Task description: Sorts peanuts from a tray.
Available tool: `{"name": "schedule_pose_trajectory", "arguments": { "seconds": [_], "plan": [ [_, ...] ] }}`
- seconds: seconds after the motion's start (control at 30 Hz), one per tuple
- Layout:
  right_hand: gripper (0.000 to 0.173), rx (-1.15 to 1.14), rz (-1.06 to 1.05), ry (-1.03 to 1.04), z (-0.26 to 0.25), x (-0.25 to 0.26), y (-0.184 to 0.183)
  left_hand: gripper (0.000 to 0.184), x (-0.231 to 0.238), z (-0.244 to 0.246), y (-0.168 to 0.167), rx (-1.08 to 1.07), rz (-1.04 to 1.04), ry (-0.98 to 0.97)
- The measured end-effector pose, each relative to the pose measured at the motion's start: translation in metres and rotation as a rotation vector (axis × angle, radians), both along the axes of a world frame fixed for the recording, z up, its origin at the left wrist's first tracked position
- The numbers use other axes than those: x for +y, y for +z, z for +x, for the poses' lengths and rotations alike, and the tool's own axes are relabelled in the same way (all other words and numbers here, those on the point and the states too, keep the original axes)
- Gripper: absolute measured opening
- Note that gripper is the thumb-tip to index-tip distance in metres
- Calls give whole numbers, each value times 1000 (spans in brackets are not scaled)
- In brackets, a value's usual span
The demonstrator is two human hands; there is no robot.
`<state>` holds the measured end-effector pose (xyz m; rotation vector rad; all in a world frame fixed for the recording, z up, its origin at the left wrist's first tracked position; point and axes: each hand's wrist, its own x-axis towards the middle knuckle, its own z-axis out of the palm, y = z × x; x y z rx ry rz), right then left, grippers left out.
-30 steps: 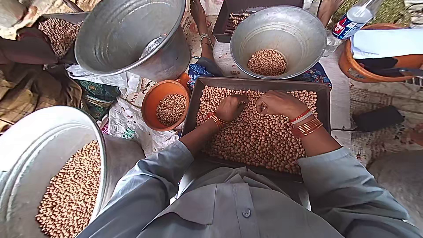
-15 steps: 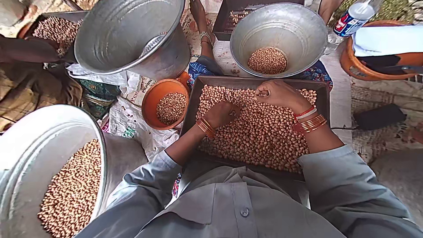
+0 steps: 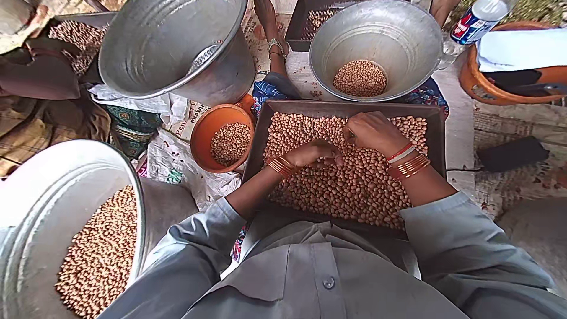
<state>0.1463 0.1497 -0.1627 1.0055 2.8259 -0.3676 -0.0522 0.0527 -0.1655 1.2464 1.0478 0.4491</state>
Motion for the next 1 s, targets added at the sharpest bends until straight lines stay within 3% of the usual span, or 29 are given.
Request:
{"name": "schedule_pose_trajectory", "arguments": {
  "seconds": [0.1, 0.23, 0.3, 0.37, 0.5, 0.63, 0.9, 1.0],
  "plan": [
    [5, -8, 28, -5, -3, -6, 1, 30, 2, 12, -10, 66, -134, -52],
    [8, -16, 75, -35, -3, -12, 1, 25, 24, -6, -24, 455, 240, 178],
    [8, -11, 84, -44, -2, -12, 3, 21, 25, -6, -25, 484, 372, 216],
    [8, -25, 81, -49, -4, -12, 3, 16, 15, 5, -21, 471, 480, 138],
    [5, -48, 47, -60, -3, -13, 3, 22, -10, 30, -9, 724, 602, -79],
    [7, -134, -14, -92, -5, -12, 7, 22, -11, 34, -21, 790, 730, -161],
    [17, -152, -40, -130, -5, -10, 11, 22, -12, 36, -23, 874, 637, -129],
    [19, -68, -60, -127, -6, -13, 26, 18, -5, 26, -17, 625, 469, -13]
  ]
}}
